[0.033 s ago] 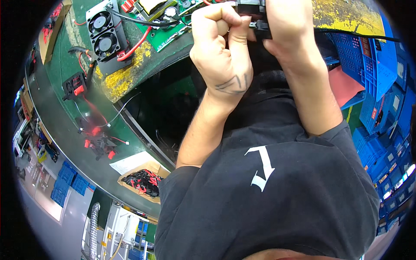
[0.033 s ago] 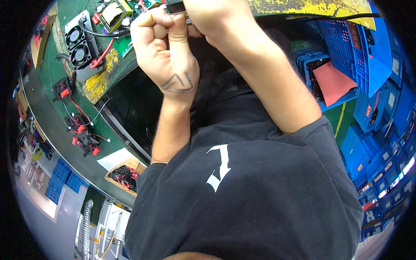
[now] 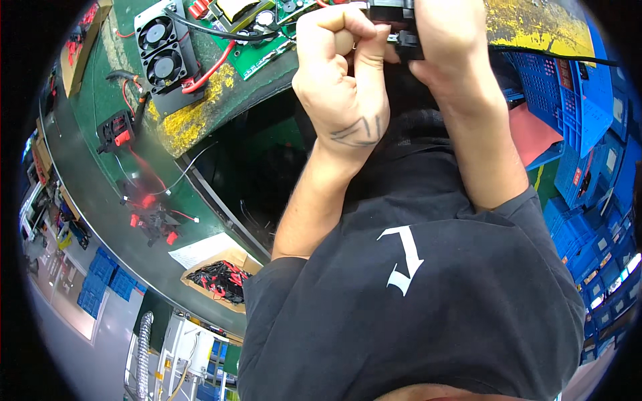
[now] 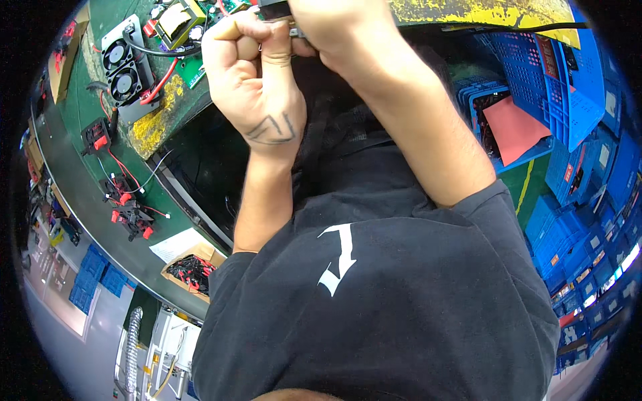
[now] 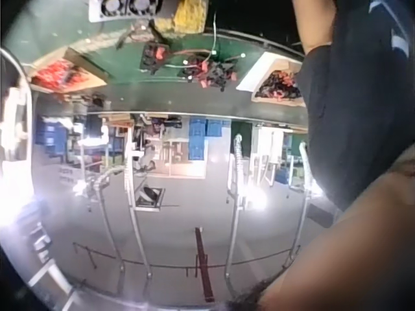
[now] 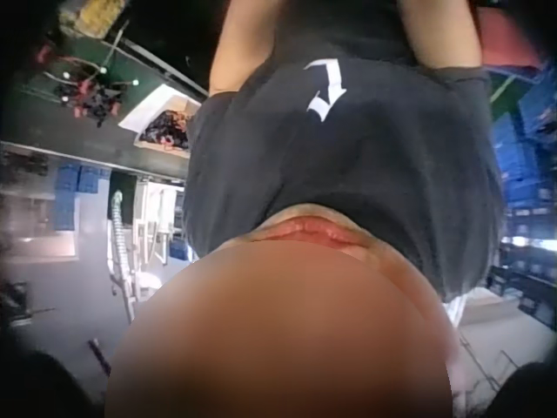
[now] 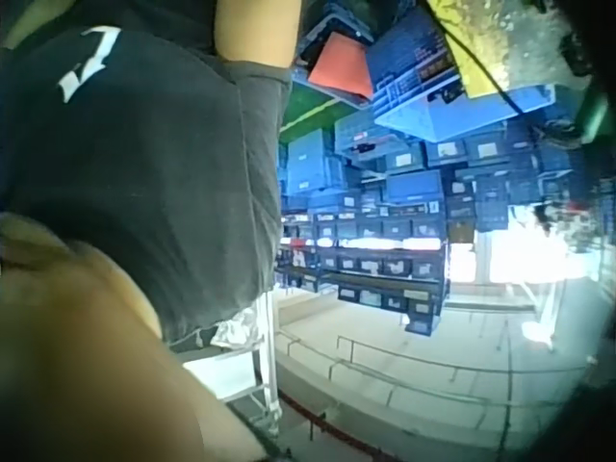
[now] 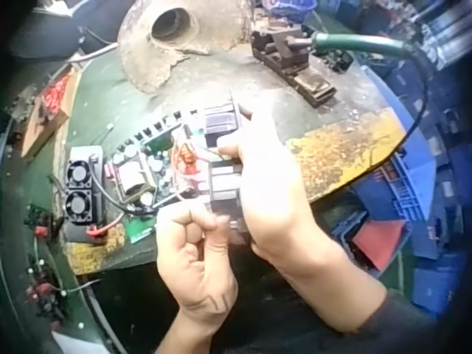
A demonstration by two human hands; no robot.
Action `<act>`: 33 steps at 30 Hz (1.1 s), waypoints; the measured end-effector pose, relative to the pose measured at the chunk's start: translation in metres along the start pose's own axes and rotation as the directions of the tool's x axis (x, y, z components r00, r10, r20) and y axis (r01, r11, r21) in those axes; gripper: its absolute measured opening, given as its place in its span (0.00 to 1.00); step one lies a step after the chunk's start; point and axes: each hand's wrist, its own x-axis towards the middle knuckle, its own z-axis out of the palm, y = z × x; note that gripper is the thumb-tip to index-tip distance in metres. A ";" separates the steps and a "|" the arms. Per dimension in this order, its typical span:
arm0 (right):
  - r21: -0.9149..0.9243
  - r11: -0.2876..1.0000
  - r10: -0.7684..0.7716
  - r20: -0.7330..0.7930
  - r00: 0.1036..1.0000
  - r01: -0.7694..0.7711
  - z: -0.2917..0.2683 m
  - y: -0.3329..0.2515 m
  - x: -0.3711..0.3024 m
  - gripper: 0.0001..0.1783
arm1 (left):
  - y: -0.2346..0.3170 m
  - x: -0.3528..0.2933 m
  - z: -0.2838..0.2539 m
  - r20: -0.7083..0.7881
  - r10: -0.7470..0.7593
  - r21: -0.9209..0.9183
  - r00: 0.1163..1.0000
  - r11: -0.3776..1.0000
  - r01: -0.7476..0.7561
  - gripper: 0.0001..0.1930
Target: Connecting cooling fans and wires to an electronic circuit board and preparing it for housing.
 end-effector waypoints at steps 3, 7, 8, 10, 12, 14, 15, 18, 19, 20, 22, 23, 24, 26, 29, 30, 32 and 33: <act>0.436 0.790 0.500 -0.050 0.865 -0.431 0.010 -0.034 0.013 0.15 | 0.021 -0.001 -0.006 0.051 -0.054 0.054 0.997 0.997 0.051 0.15; 0.509 0.687 0.596 0.012 0.803 -0.517 -0.001 -0.031 0.015 0.16 | 0.027 0.010 -0.037 0.162 0.244 0.409 0.956 0.865 -0.290 0.18; 0.503 0.708 0.581 -0.019 0.813 -0.495 -0.001 -0.029 0.015 0.16 | 0.023 0.006 -0.036 0.091 0.136 0.204 0.987 0.967 -0.152 0.19; 0.907 0.124 0.314 0.350 0.883 -0.403 -0.013 -0.004 0.013 0.17 | 0.027 0.003 -0.040 0.065 0.004 -0.075 0.998 0.997 0.001 0.19; 0.552 0.681 0.530 0.080 0.844 -0.481 -0.005 -0.023 0.015 0.18 | 0.031 0.003 -0.042 0.020 -0.038 -0.144 0.999 0.989 0.040 0.21; 0.438 0.730 0.552 0.073 0.831 -0.524 0.003 -0.039 0.016 0.21 | 0.037 0.010 -0.042 -0.006 -0.138 -0.317 0.990 0.940 0.129 0.22; 0.447 0.738 0.551 0.035 0.834 -0.506 0.007 -0.039 0.016 0.22 | 0.036 0.008 -0.043 -0.011 -0.137 -0.320 0.991 0.939 0.126 0.22; 0.488 0.752 0.501 0.013 0.865 -0.443 0.003 -0.030 0.014 0.24 | 0.030 0.006 -0.042 0.054 -0.053 -0.071 0.997 0.996 0.057 0.18; 0.524 0.753 0.452 0.030 0.891 -0.399 0.001 -0.026 0.014 0.25 | 0.029 0.006 -0.037 0.013 0.014 0.060 1.000 0.998 -0.015 0.15; 0.526 0.751 0.455 0.028 0.890 -0.400 0.004 -0.030 0.015 0.25 | 0.029 0.005 -0.035 -0.020 0.084 0.198 0.996 0.977 -0.079 0.11; 0.447 0.753 0.556 -0.041 0.830 -0.483 0.011 -0.040 0.018 0.24 | 0.033 0.011 -0.032 0.045 0.217 0.407 0.975 0.888 -0.216 0.13; 0.448 0.753 0.556 -0.042 0.830 -0.482 0.007 -0.032 0.016 0.24 | 0.028 0.013 -0.031 0.060 0.347 0.431 0.936 0.837 -0.337 0.14; 0.756 0.506 0.440 0.189 0.878 -0.416 -0.001 -0.016 0.015 0.23 | 0.024 0.015 -0.028 0.080 0.468 0.444 0.880 0.773 -0.452 0.15; 0.917 0.145 0.228 0.335 0.914 -0.372 -0.011 -0.001 0.014 0.22 | 0.029 0.014 -0.024 0.080 0.432 0.450 0.898 0.788 -0.419 0.16; 0.910 0.201 0.210 0.321 0.924 -0.362 -0.007 -0.006 0.013 0.21 | 0.029 0.015 -0.025 0.145 0.367 0.473 0.919 0.790 -0.390 0.15; 0.762 0.530 0.331 0.218 0.918 -0.372 -0.001 -0.020 0.011 0.21 | 0.027 0.015 -0.026 0.152 0.398 0.468 0.905 0.777 -0.420 0.15; 0.500 0.778 0.400 0.074 0.914 -0.381 0.000 -0.023 0.011 0.20 | 0.028 0.016 -0.027 0.162 0.431 0.462 0.887 0.762 -0.455 0.15; 0.749 0.564 0.305 0.201 0.931 -0.347 -0.004 -0.010 0.013 0.21 | 0.029 0.017 -0.025 0.170 0.415 0.466 0.894 0.766 -0.444 0.15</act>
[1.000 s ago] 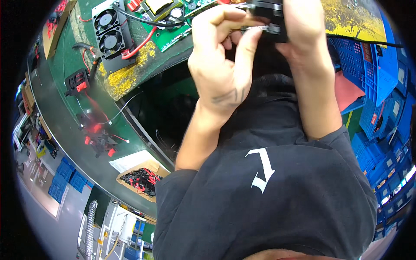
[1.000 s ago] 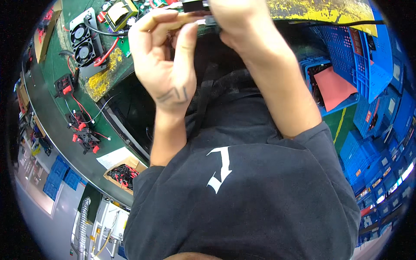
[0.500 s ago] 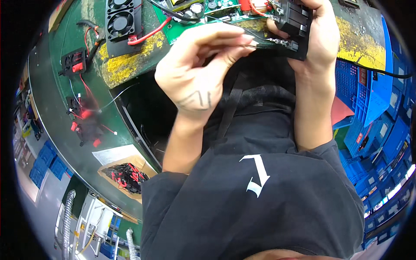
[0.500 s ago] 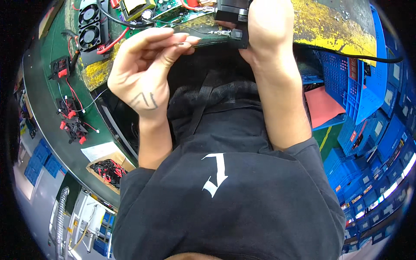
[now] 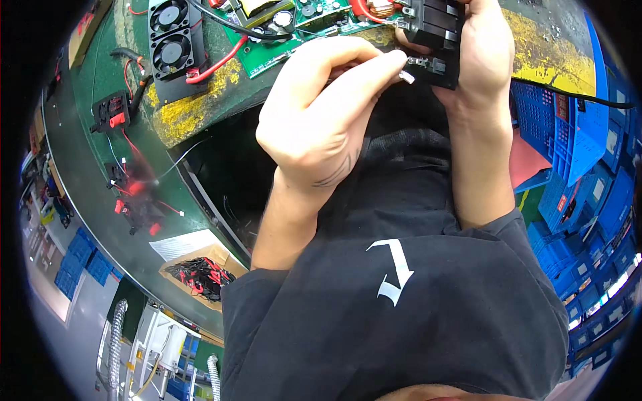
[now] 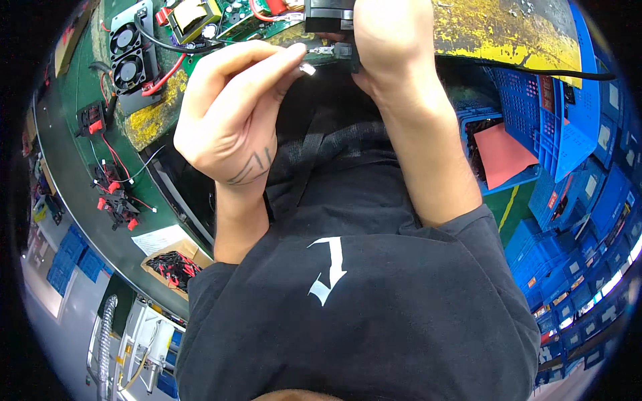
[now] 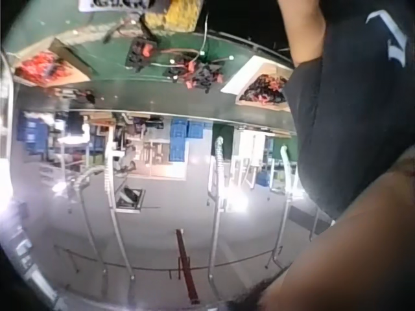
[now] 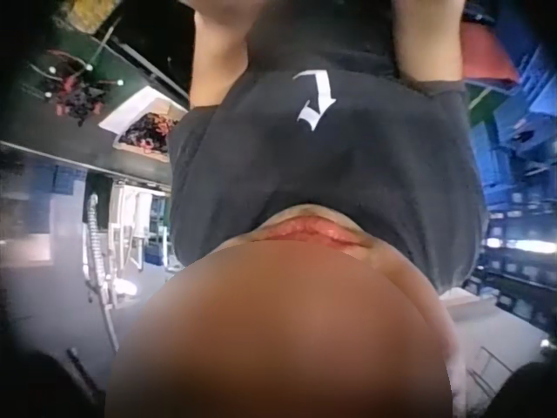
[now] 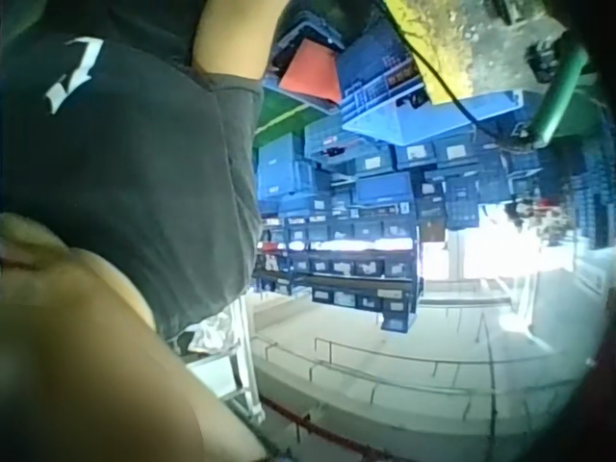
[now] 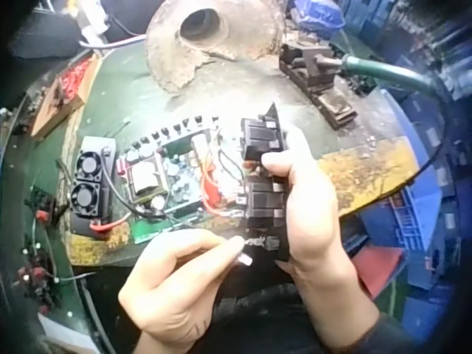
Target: Connecting cooling fans and wires to an electronic circuit board and preparing it for housing.
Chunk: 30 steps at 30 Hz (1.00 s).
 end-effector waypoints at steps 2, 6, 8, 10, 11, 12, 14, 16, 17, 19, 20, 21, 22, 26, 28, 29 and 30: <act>0.325 0.945 -0.019 0.157 0.987 -0.034 -0.003 0.000 0.001 0.21 | 0.004 0.003 0.001 0.018 -0.012 0.003 1.000 1.000 0.012 0.15; -0.056 0.998 -0.038 -0.006 0.999 0.037 0.002 0.000 -0.001 0.22 | 0.007 0.007 -0.003 0.106 -0.108 -0.066 0.988 0.991 0.115 0.18; 0.227 0.973 -0.084 0.159 0.984 0.047 -0.003 0.000 0.000 0.23 | 0.002 0.008 -0.004 0.130 -0.095 -0.108 0.987 0.988 0.109 0.19; -0.379 0.925 -0.053 -0.150 0.987 -0.007 0.016 -0.006 -0.006 0.23 | 0.000 0.008 -0.007 0.086 -0.075 -0.108 0.993 0.991 0.084 0.19; -0.378 0.926 -0.055 -0.150 0.987 -0.006 0.019 -0.007 -0.006 0.23 | -0.001 0.009 -0.009 0.087 -0.046 -0.023 0.995 0.999 0.049 0.17; -0.377 0.926 -0.053 -0.170 0.984 -0.015 0.021 -0.008 -0.006 0.24 | 0.001 0.011 -0.008 0.089 -0.045 -0.024 0.995 0.999 0.048 0.17; -0.375 0.927 -0.051 -0.189 0.981 -0.024 0.025 -0.009 -0.006 0.24 | 0.007 0.014 -0.007 0.131 -0.088 0.029 0.988 0.996 0.085 0.15; -0.329 0.943 -0.034 -0.222 0.974 -0.043 0.029 -0.010 -0.006 0.24 | 0.005 0.012 -0.006 0.123 -0.084 0.031 0.989 0.996 0.081 0.14; -0.330 0.943 -0.035 -0.224 0.974 -0.042 0.026 -0.009 -0.007 0.24 | 0.004 0.012 -0.004 0.114 -0.081 0.029 0.990 0.997 0.078 0.14; -0.419 0.907 -0.093 -0.133 0.987 0.029 0.020 -0.008 -0.008 0.25 | 0.005 0.012 -0.004 0.122 -0.084 0.039 0.989 0.996 0.080 0.14; -0.419 0.908 -0.093 -0.134 0.987 0.028 0.020 -0.007 -0.008 0.25 | 0.004 0.011 -0.005 0.128 -0.087 0.053 0.988 0.995 0.081 0.14; -0.436 0.900 -0.089 -0.150 0.985 0.014 0.021 -0.007 -0.007 0.25 | 0.004 0.012 -0.006 0.129 -0.088 0.053 0.988 0.995 0.082 0.14; -0.453 0.891 -0.084 -0.166 0.982 0.000 0.021 -0.007 -0.007 0.25 | 0.004 0.012 -0.006 0.149 -0.084 0.053 0.985 0.996 0.077 0.13; -0.444 0.896 -0.081 -0.183 0.980 -0.009 0.025 -0.009 -0.008 0.26 | 0.005 0.015 -0.006 0.176 -0.083 0.056 0.981 0.996 0.074 0.13; -0.449 0.893 -0.109 -0.179 0.978 0.017 0.022 -0.008 -0.007 0.26 | 0.004 0.014 -0.007 0.179 -0.089 0.053 0.980 0.995 0.080 0.12; -0.448 0.894 -0.108 -0.179 0.978 0.017 0.021 -0.007 -0.007 0.26 | 0.004 0.013 -0.008 0.181 -0.098 0.053 0.979 0.995 0.090 0.12; -0.453 0.891 -0.107 -0.147 0.983 0.030 0.020 -0.006 -0.007 0.26 | 0.004 0.012 -0.008 0.182 -0.098 0.053 0.978 0.995 0.090 0.12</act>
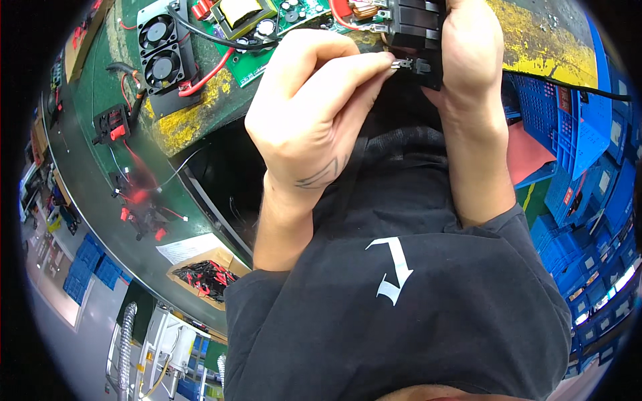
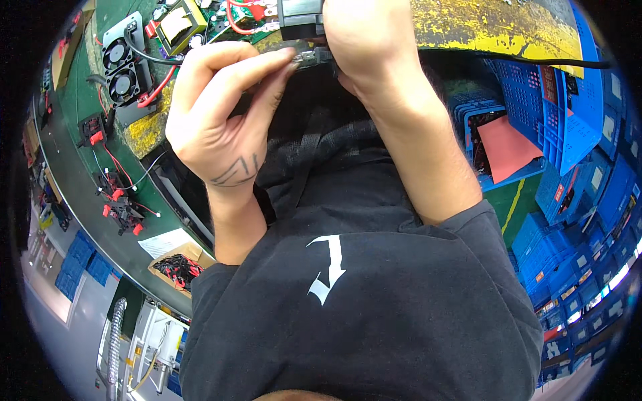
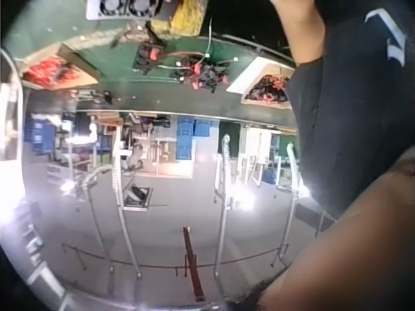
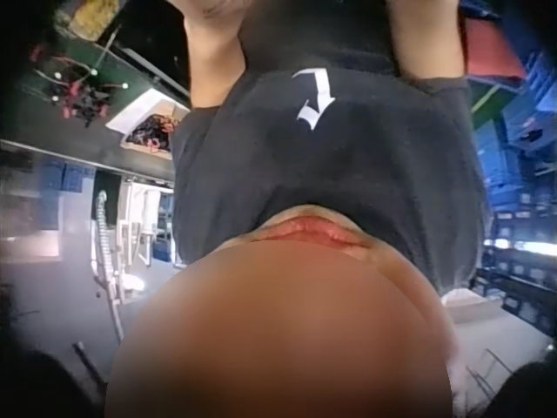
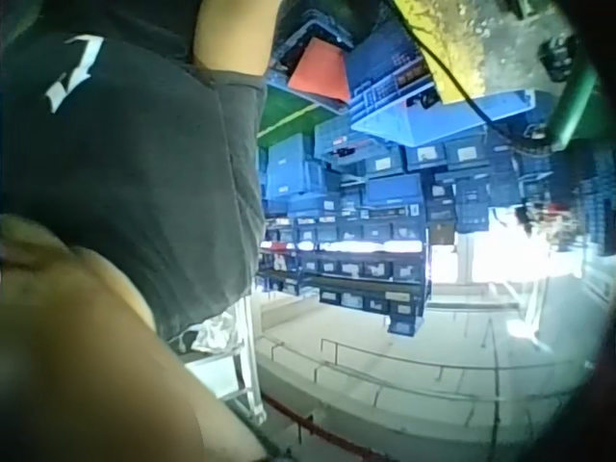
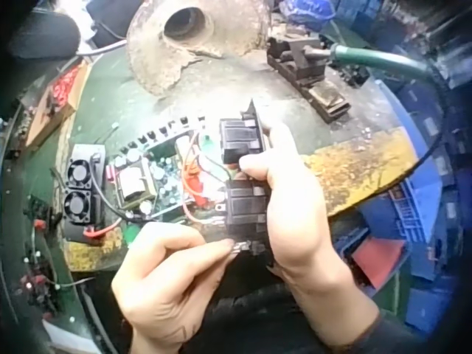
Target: Connecting cooling fans and wires to an electronic circuit board and preparing it for housing.
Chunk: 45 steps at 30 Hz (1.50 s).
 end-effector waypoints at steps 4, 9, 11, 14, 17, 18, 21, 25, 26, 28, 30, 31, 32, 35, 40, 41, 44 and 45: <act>-0.032 0.999 -0.033 0.029 0.999 0.034 -0.003 0.002 0.000 0.27 | 0.000 -0.001 0.004 -0.005 0.004 -0.001 1.000 1.000 -0.004 0.12; -0.244 0.921 -0.285 0.107 0.952 0.303 -0.024 0.030 0.000 0.26 | 0.004 0.001 0.008 -0.002 -0.008 -0.018 1.000 1.000 0.008 0.11; -0.264 0.855 -0.416 0.163 0.895 0.445 -0.022 0.029 0.000 0.26 | 0.003 0.000 0.008 -0.024 -0.022 -0.031 0.999 0.999 0.021 0.11; -0.021 1.000 0.007 0.029 1.000 -0.006 0.001 -0.001 0.000 0.26 | 0.004 -0.001 0.009 -0.015 -0.037 -0.036 0.999 0.999 0.037 0.11; 0.014 1.000 0.008 0.038 0.999 -0.009 -0.001 -0.005 0.001 0.27 | 0.004 0.001 0.005 0.021 -0.064 -0.062 0.998 0.996 0.065 0.11; 0.009 0.999 0.036 0.039 0.999 -0.037 0.001 -0.007 0.002 0.27 | 0.003 0.001 0.005 0.023 -0.065 -0.061 0.998 0.996 0.067 0.11; 0.011 0.999 0.032 0.042 0.999 -0.033 -0.003 -0.003 0.001 0.27 | 0.004 0.000 0.005 0.019 -0.066 -0.033 0.998 0.997 0.067 0.11; -0.010 1.000 -0.015 0.070 0.997 0.016 -0.004 -0.004 0.003 0.26 | 0.005 -0.001 0.004 0.030 -0.099 -0.032 0.995 0.995 0.100 0.11; -0.011 1.000 -0.015 0.068 0.998 0.016 -0.005 -0.002 0.003 0.26 | 0.004 -0.002 0.004 0.025 -0.099 -0.039 0.995 0.994 0.100 0.11; -0.035 0.996 -0.083 0.080 0.993 0.087 -0.010 0.003 0.003 0.25 | 0.006 -0.002 0.004 0.027 -0.114 -0.045 0.993 0.992 0.115 0.11; -0.005 1.000 -0.015 0.059 0.998 0.016 -0.001 -0.005 0.003 0.25 | 0.005 -0.004 0.004 0.026 -0.131 -0.049 0.991 0.990 0.132 0.11; 0.026 0.998 0.053 0.040 0.998 -0.054 0.002 -0.007 0.003 0.25 | 0.004 -0.005 0.005 0.008 -0.146 -0.056 0.989 0.988 0.146 0.12; 0.025 0.998 0.051 0.037 0.998 -0.052 -0.002 -0.003 0.003 0.25 | 0.004 -0.006 0.006 -0.008 -0.159 -0.066 0.987 0.985 0.158 0.12; -0.061 0.982 -0.169 0.126 0.978 0.178 -0.012 0.007 0.002 0.24 | 0.005 -0.004 0.005 0.001 -0.172 -0.071 0.985 0.983 0.172 0.13; -0.158 0.938 -0.276 0.199 0.940 0.309 -0.027 0.019 0.004 0.21 | 0.005 -0.002 0.006 0.023 -0.118 -0.062 0.993 0.991 0.119 0.11; -0.157 0.939 -0.274 0.199 0.941 0.307 -0.022 0.015 0.003 0.21 | 0.003 -0.002 0.006 0.022 -0.098 -0.068 0.995 0.993 0.099 0.10; -0.208 0.963 -0.151 0.104 0.983 0.170 -0.012 0.007 0.001 0.18 | 0.001 -0.002 0.009 0.013 -0.065 -0.089 0.998 0.994 0.066 0.10; -0.202 0.950 -0.211 0.143 0.967 0.237 -0.018 0.011 0.002 0.16 | 0.002 -0.002 0.009 0.014 -0.065 -0.090 0.998 0.994 0.066 0.10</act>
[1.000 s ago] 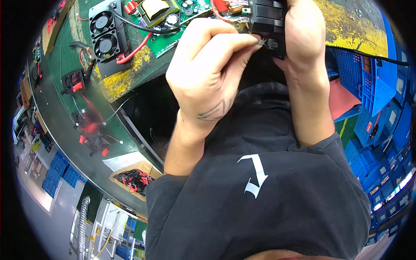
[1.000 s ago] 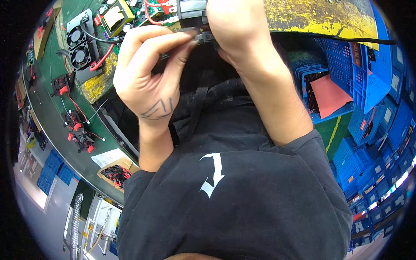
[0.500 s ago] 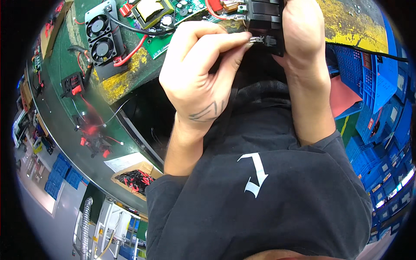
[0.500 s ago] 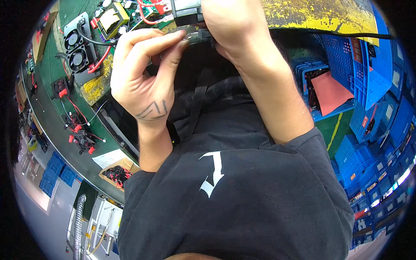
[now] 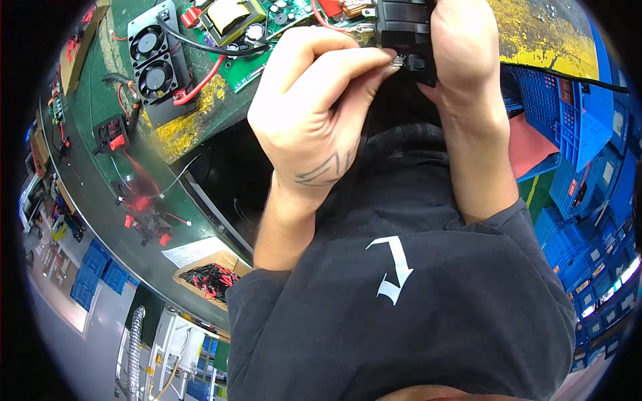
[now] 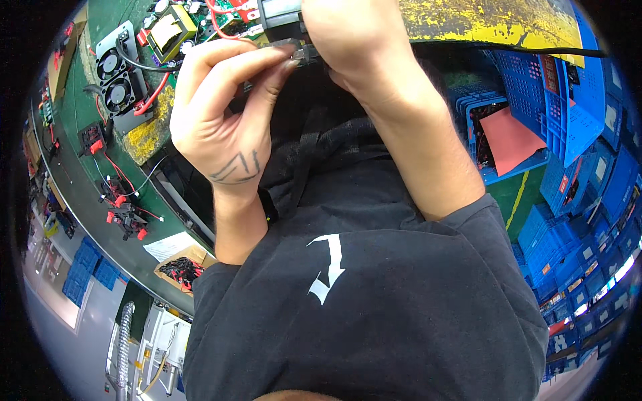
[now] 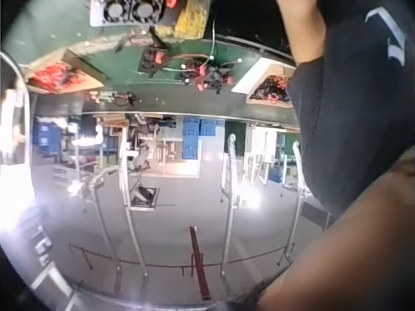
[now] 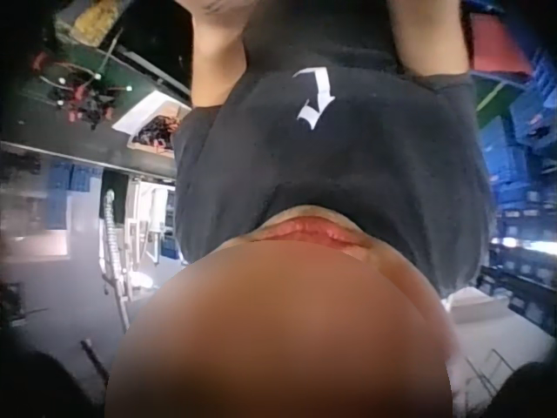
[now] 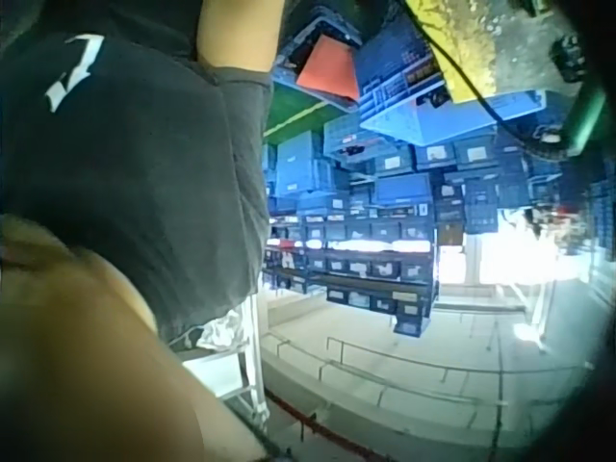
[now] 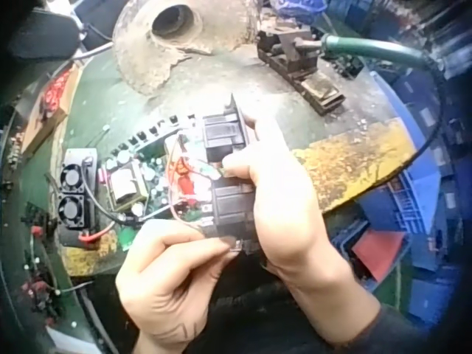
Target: Connecting cooling fans and wires to an electronic circuit board and preparing it for housing.
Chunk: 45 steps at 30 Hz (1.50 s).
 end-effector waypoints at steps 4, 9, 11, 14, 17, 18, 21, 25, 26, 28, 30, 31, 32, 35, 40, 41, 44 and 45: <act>0.288 0.938 0.214 -0.038 0.976 -0.194 0.013 -0.014 0.008 0.13 | 0.000 -0.001 -0.006 0.008 -0.034 0.017 0.999 0.999 0.034 0.11; 0.040 0.999 0.011 0.024 1.000 -0.012 -0.002 -0.003 0.002 0.17 | 0.002 -0.001 -0.002 -0.011 -0.092 0.011 0.996 0.996 0.093 0.12; 0.048 0.998 0.025 0.029 0.999 -0.026 0.002 -0.006 0.003 0.17 | 0.003 -0.001 -0.002 -0.010 -0.097 0.020 0.995 0.995 0.097 0.12; 0.189 0.979 0.085 -0.077 0.993 -0.070 0.009 -0.007 0.005 0.17 | 0.001 -0.002 -0.002 -0.018 -0.125 -0.015 0.992 0.992 0.125 0.12; 0.137 0.986 0.101 -0.011 0.995 -0.098 0.004 -0.008 0.004 0.13 | 0.001 -0.003 -0.003 -0.025 -0.128 -0.026 0.992 0.992 0.127 0.12; 0.069 0.998 0.010 0.012 1.000 -0.011 0.001 -0.002 0.002 0.12 | 0.001 -0.003 -0.003 -0.023 -0.127 -0.027 0.992 0.992 0.126 0.12; -0.086 0.990 -0.109 0.053 0.993 0.113 -0.006 0.003 0.000 0.11 | 0.001 -0.001 -0.002 -0.021 -0.084 -0.015 0.996 0.996 0.084 0.12; 0.271 0.892 -0.358 -0.064 0.931 0.362 -0.003 0.037 0.002 0.09 | 0.002 0.003 0.003 -0.017 -0.046 -0.007 0.999 0.999 0.046 0.11; 0.279 0.893 -0.352 -0.059 0.934 0.354 0.002 0.028 0.001 0.09 | -0.001 0.001 0.001 -0.032 -0.016 0.012 0.999 1.000 0.016 0.11; 0.026 1.000 -0.003 -0.032 0.999 0.003 0.010 -0.001 0.000 0.08 | 0.000 -0.003 0.001 -0.051 -0.044 0.011 0.998 0.999 0.045 0.11; 0.162 0.975 -0.149 -0.040 0.988 0.154 0.006 0.019 -0.002 0.08 | 0.002 -0.002 0.005 -0.064 -0.062 -0.005 0.996 0.998 0.062 0.10; 0.295 0.909 -0.289 -0.066 0.955 0.295 0.003 0.030 -0.001 0.08 | 0.002 0.000 0.006 -0.075 -0.023 0.013 0.997 1.000 0.024 0.10; 0.294 0.909 -0.288 -0.066 0.955 0.294 0.001 0.036 0.002 0.08 | 0.001 0.000 0.007 -0.085 0.014 0.032 0.996 0.999 -0.011 0.10; -0.008 0.838 -0.546 -0.018 0.838 0.545 -0.002 0.043 0.005 0.08 | 0.004 0.001 0.006 -0.063 0.002 0.049 0.998 0.999 0.002 0.10; -0.065 0.939 -0.335 0.032 0.942 0.337 0.000 0.021 -0.002 0.08 | 0.005 0.001 0.007 -0.057 0.033 0.094 0.998 0.995 -0.028 0.12; -0.066 0.939 -0.338 0.032 0.941 0.339 -0.004 0.025 -0.002 0.08 | 0.004 0.002 0.008 -0.051 0.059 0.097 0.997 0.994 -0.054 0.12; -0.176 0.890 -0.387 0.195 0.901 0.421 -0.009 0.025 -0.002 0.13 | 0.000 0.001 0.012 -0.072 0.110 0.092 0.991 0.990 -0.103 0.12; -0.180 0.967 -0.171 0.073 0.982 0.182 0.005 0.002 -0.001 0.18 | -0.002 0.000 0.010 -0.074 0.116 0.101 0.990 0.989 -0.108 0.12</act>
